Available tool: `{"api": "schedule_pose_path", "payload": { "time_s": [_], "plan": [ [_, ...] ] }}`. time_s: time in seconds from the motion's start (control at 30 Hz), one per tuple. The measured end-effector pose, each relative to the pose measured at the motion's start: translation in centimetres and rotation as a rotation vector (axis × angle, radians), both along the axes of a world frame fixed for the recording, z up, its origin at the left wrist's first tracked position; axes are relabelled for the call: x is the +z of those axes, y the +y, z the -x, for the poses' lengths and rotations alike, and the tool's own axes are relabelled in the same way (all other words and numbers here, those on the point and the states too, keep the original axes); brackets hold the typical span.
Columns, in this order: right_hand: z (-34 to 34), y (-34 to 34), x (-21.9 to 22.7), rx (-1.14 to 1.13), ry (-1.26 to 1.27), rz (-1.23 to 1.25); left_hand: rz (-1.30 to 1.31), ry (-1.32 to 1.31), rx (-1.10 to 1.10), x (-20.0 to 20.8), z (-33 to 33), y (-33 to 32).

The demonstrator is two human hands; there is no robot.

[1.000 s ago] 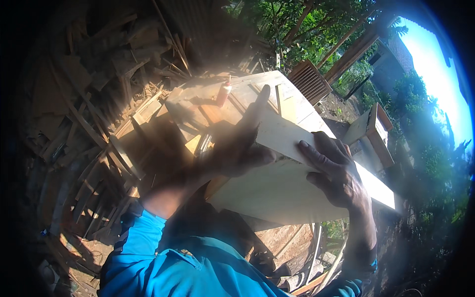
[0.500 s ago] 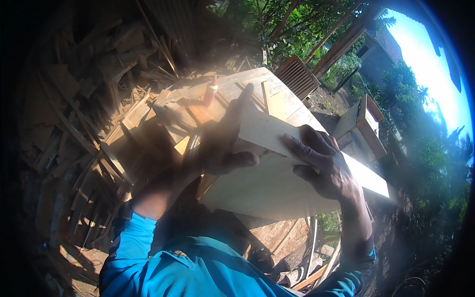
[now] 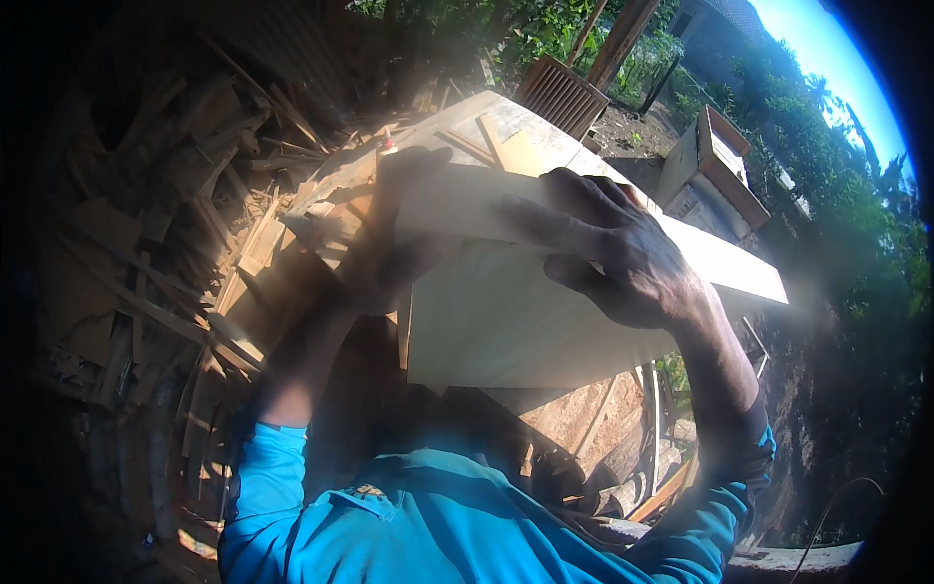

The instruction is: The person holds and aligns wooden boards together on a workshop table, checking their fit by hand and moving them around to test assembly.

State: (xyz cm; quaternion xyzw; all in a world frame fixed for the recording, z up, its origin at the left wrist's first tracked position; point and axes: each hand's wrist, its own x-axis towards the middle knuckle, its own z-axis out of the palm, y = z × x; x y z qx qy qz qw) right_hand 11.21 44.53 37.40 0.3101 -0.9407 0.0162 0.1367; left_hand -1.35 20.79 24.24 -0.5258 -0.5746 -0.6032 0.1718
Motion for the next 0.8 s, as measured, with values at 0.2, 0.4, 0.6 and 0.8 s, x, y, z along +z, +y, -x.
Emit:
{"api": "schedule_pose_path", "payload": {
  "time_s": [0.2,0.4,0.6,0.8],
  "plan": [
    [0.2,0.3,-0.5,0.063,0.075,0.035,-0.072,0.009,-0.057,-0.4,0.5,0.2],
    [0.3,0.3,-0.6,0.069,0.047,0.089,-0.115,-0.05,-0.096,-0.5,0.7,0.5],
    [0.0,0.1,-0.3,0.021,0.048,0.067,-0.122,-0.007,-0.065,-0.6,1.1,0.7],
    [0.0,0.4,-0.2,-0.002,0.0,0.078,-0.07,0.043,-0.063,0.0,1.3,0.4]
  ]
}}
